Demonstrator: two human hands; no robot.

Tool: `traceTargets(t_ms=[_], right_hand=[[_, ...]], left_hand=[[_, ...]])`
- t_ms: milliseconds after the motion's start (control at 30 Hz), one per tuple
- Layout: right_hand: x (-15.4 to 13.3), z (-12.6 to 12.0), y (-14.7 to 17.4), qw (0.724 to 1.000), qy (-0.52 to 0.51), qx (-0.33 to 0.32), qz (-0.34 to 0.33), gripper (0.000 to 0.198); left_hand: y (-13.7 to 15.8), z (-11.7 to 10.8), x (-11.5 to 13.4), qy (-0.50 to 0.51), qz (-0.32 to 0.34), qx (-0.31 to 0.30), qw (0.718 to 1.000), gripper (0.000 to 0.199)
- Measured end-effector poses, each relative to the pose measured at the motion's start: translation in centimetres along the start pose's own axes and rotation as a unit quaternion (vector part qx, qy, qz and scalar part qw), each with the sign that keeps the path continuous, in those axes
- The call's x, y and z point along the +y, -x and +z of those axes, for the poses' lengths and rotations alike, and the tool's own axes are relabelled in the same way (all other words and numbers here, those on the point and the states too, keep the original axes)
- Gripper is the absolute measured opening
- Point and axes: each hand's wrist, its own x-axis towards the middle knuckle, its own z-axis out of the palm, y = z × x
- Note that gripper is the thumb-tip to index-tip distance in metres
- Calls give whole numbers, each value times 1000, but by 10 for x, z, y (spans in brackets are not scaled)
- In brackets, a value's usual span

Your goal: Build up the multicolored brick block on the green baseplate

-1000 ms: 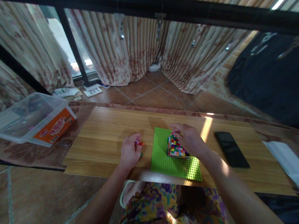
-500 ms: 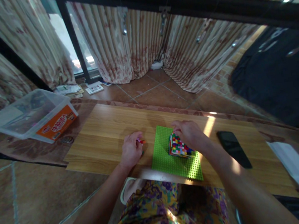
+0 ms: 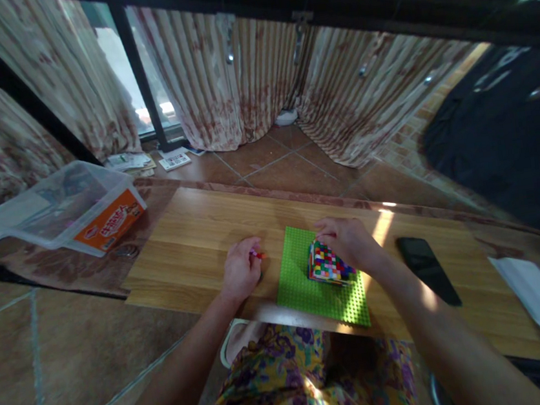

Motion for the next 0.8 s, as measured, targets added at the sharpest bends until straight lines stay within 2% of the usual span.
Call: traceTargets(t_ms=[400,500,633,700,800], right_hand=[[10,4,12,996,-79,37,-6,24],[10,1,17,995,-67,74,3,25],[-11,2,24,990,-61,126,-8,24],[-30,10,25,991,-68,108,-39,24],[-60,34,22,995,-52,39,-77,25]], left_hand=[[0,2,-3,10,-1,5,1000,39],[0,2,-2,14,-5,10,1000,40],[1,1,1,14,-7,6,1000,39],[1,0,2,15,-7,3,1000,39],[0,0,2,20,-8,4,1000,39]])
